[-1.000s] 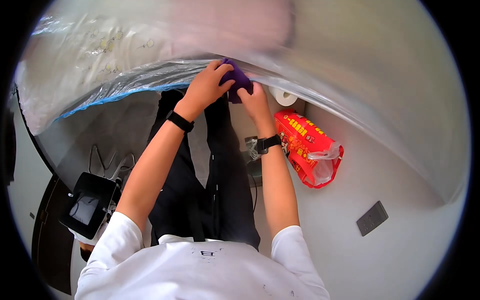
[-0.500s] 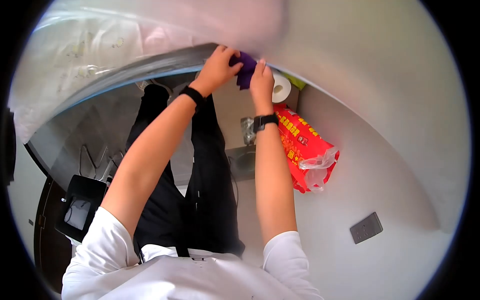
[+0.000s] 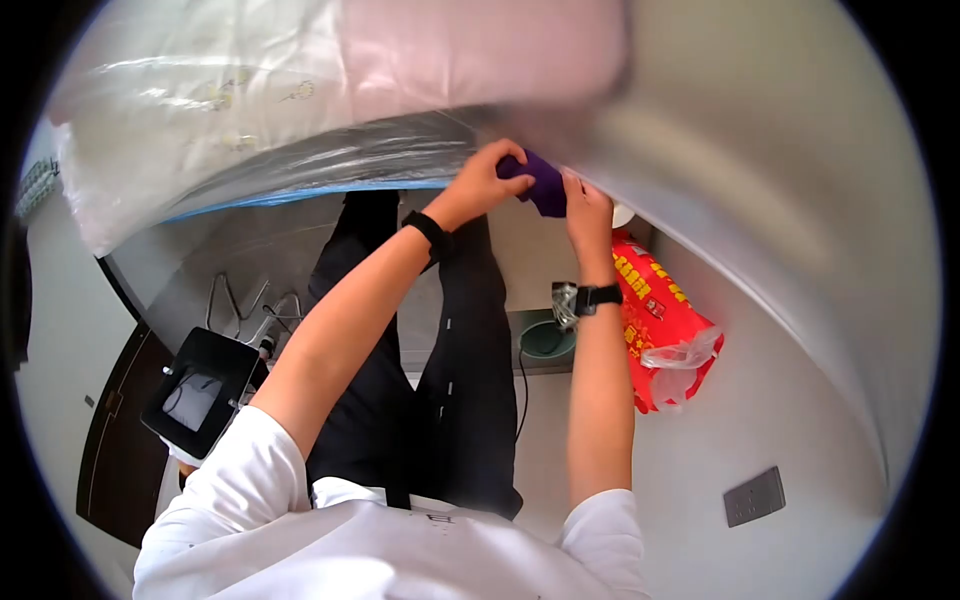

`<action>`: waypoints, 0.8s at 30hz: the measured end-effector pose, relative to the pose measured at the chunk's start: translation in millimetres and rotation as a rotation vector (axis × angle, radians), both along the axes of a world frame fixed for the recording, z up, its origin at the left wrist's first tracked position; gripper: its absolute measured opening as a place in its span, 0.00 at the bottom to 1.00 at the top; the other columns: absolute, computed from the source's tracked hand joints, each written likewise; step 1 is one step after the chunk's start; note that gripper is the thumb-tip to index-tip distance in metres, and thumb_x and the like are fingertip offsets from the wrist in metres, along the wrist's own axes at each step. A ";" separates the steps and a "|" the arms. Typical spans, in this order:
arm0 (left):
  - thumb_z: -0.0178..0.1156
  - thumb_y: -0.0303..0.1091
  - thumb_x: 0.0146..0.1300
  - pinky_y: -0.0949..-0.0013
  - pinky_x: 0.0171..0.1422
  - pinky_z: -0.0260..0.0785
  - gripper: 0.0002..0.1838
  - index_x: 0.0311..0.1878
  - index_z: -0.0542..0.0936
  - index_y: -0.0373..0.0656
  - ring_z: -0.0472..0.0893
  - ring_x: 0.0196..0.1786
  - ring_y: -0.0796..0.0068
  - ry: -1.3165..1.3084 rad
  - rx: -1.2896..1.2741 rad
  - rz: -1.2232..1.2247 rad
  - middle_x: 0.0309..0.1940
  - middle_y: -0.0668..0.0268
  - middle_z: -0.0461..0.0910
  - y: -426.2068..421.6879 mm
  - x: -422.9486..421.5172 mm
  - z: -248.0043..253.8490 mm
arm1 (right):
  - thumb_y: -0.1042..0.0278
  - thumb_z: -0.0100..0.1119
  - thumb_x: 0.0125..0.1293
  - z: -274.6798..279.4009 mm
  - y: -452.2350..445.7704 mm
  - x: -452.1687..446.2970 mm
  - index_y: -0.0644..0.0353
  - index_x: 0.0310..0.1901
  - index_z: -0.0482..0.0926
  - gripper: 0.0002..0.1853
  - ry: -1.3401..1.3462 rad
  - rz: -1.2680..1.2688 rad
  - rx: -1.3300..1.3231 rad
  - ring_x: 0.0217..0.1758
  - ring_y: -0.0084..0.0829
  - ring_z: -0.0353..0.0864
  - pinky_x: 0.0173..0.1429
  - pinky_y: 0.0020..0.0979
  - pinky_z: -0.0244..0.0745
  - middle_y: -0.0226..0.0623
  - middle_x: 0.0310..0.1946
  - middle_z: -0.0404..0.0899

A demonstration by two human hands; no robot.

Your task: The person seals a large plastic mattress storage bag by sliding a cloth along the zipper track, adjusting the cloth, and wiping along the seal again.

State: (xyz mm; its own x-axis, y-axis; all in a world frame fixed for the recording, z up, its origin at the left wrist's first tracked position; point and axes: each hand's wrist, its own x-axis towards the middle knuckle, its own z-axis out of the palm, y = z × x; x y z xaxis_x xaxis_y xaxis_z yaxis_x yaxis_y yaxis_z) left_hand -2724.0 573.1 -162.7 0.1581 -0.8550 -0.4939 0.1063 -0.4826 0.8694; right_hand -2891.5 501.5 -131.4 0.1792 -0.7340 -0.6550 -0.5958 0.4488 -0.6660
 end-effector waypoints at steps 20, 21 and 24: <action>0.66 0.28 0.50 0.69 0.44 0.69 0.14 0.38 0.73 0.40 0.75 0.41 0.68 0.011 0.040 -0.059 0.38 0.61 0.73 4.3 -28.8 25.5 | 0.51 0.50 0.69 39.3 20.5 -44.0 0.63 0.37 0.75 0.19 -0.300 -0.652 0.021 0.29 0.24 0.79 0.40 0.24 0.76 0.31 0.26 0.77; 0.66 0.27 0.50 0.70 0.43 0.69 0.14 0.38 0.72 0.40 0.75 0.40 0.69 -0.045 -0.001 -0.071 0.38 0.61 0.73 6.1 -29.8 23.2 | 0.52 0.50 0.69 39.5 20.5 -45.2 0.63 0.37 0.75 0.19 -0.298 -0.635 0.014 0.28 0.24 0.79 0.40 0.24 0.75 0.31 0.25 0.77; 0.66 0.26 0.51 0.72 0.40 0.70 0.13 0.38 0.72 0.39 0.76 0.37 0.72 0.068 0.042 -0.026 0.36 0.63 0.73 9.1 -32.0 22.0 | 0.52 0.50 0.69 39.1 23.1 -46.1 0.64 0.36 0.74 0.19 -0.308 -0.593 0.040 0.29 0.24 0.79 0.40 0.24 0.75 0.33 0.27 0.78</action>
